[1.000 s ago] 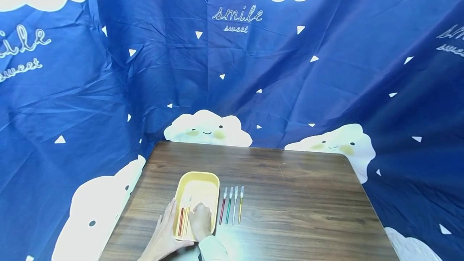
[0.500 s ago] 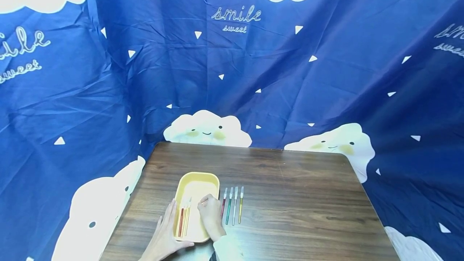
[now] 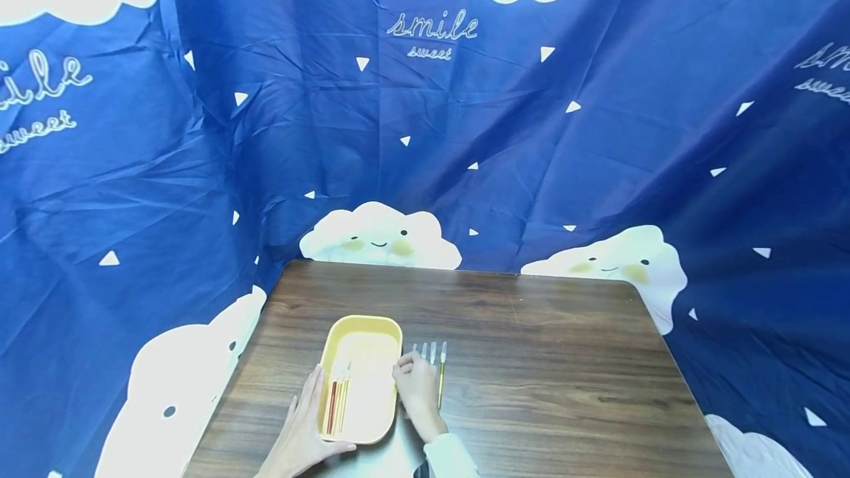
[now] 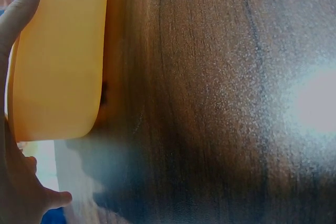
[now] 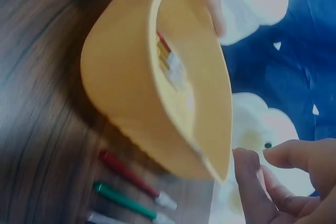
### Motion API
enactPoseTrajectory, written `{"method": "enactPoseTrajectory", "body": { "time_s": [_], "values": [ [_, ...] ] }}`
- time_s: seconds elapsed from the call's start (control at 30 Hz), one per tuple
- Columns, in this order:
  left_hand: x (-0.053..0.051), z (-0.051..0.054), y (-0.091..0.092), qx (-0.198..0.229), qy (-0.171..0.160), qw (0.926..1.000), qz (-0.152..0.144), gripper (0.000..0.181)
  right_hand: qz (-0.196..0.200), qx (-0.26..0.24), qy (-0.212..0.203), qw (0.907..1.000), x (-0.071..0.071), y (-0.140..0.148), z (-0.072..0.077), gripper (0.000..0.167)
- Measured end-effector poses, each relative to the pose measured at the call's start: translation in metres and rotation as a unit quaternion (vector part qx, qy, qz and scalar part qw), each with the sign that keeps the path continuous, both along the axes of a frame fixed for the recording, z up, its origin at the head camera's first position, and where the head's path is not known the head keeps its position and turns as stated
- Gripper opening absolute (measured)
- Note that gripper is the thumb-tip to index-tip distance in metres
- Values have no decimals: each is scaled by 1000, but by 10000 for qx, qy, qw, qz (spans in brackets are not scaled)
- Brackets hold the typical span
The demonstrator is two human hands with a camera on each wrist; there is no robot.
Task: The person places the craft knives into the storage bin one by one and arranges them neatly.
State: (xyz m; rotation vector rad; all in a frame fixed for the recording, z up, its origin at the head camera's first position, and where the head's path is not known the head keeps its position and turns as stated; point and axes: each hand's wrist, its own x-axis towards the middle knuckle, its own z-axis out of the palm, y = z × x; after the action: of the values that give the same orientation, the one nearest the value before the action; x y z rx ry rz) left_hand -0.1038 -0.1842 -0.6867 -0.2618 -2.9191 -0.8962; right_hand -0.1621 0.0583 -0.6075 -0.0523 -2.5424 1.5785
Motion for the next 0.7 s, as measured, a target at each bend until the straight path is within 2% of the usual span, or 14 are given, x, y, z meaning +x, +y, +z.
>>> {"method": "enactPoseTrajectory", "body": {
  "time_s": [0.13,0.37,0.5,0.7],
  "values": [
    [0,0,0,0,-39,10000,11,155,-221,257,13,9994,-2,15,-4,3],
    [-3,0,3,76,-443,9989,127,160,-648,780,575,9932,-3,34,-17,5],
    [-4,0,3,32,-628,9979,172,161,-844,943,441,9910,-5,41,-26,8],
    [-4,0,1,49,-573,9983,117,160,-984,1072,184,9892,-3,50,-40,12]
  ]
}}
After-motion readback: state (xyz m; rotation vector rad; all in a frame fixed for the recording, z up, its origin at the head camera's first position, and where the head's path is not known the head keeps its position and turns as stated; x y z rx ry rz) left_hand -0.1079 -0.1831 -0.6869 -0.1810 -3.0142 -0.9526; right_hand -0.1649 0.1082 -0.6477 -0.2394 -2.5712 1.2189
